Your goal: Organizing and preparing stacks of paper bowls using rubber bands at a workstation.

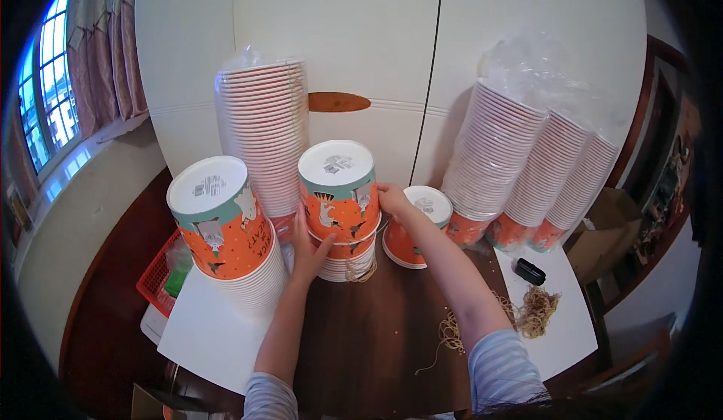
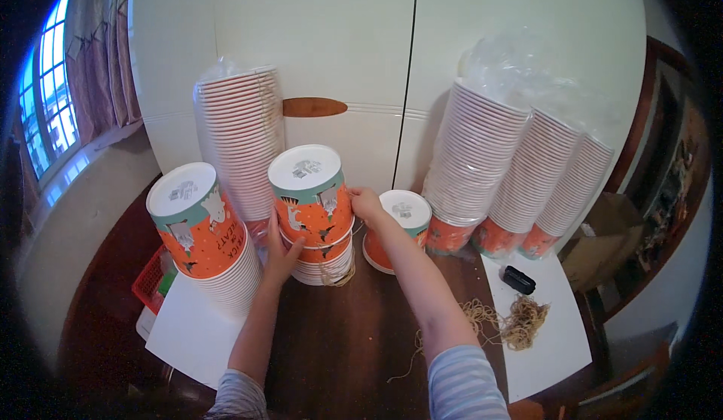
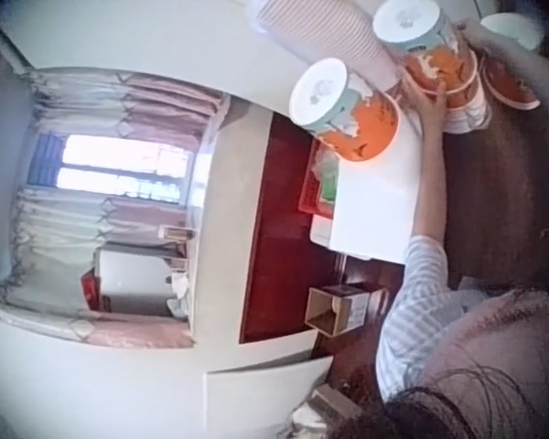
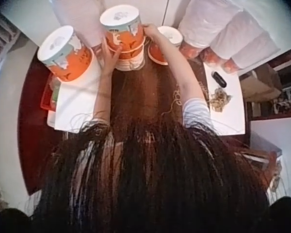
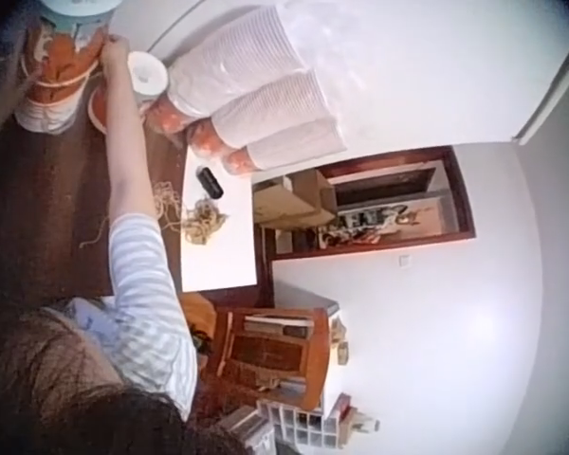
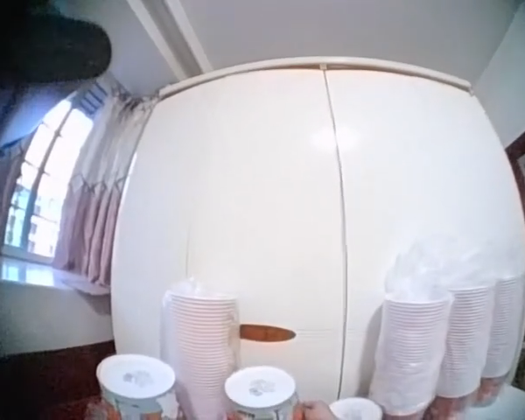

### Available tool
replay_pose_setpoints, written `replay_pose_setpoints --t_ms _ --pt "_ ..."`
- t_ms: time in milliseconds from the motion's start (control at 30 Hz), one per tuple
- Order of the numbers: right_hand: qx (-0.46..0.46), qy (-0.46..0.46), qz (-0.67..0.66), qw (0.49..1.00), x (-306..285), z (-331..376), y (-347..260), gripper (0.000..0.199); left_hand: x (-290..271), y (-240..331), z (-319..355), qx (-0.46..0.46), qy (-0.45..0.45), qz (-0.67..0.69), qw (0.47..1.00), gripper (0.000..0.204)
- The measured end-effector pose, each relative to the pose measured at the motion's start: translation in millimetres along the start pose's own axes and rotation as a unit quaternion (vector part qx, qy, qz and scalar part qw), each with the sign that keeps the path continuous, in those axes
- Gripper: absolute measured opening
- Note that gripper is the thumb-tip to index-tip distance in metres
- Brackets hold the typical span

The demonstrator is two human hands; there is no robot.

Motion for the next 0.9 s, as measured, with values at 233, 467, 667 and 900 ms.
replay_pose_setpoints --t_ms 233,467,667,900 --pt "0.025 0.034 -0.004 0.999 12 20 18 0.025 -2 -24 7 -0.020 0.009 -0.007 1.000 0.087" --pt "0.046 0.051 -0.017 0.997 5 22 44 0.026 6 -22 14 -0.008 0.018 -0.096 0.995 0.099" --pt "0.080 0.050 -0.087 0.992 8 23 39 0.024 3 -13 15 0.008 0.056 -0.130 0.990 0.094" --pt "0.040 0.045 -0.080 0.995 11 21 58 0.025 6 -26 15 -0.009 0.032 -0.090 0.995 0.103"
Point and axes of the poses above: each hand's wrist, its own z-axis away from the middle knuckle, its own x-axis out of the palm, y = z × x, the point moved 9 cm from there along -z, towards the middle knuckle, and after that the axes turned 15 degrees about -x, right-handed, at the moved point
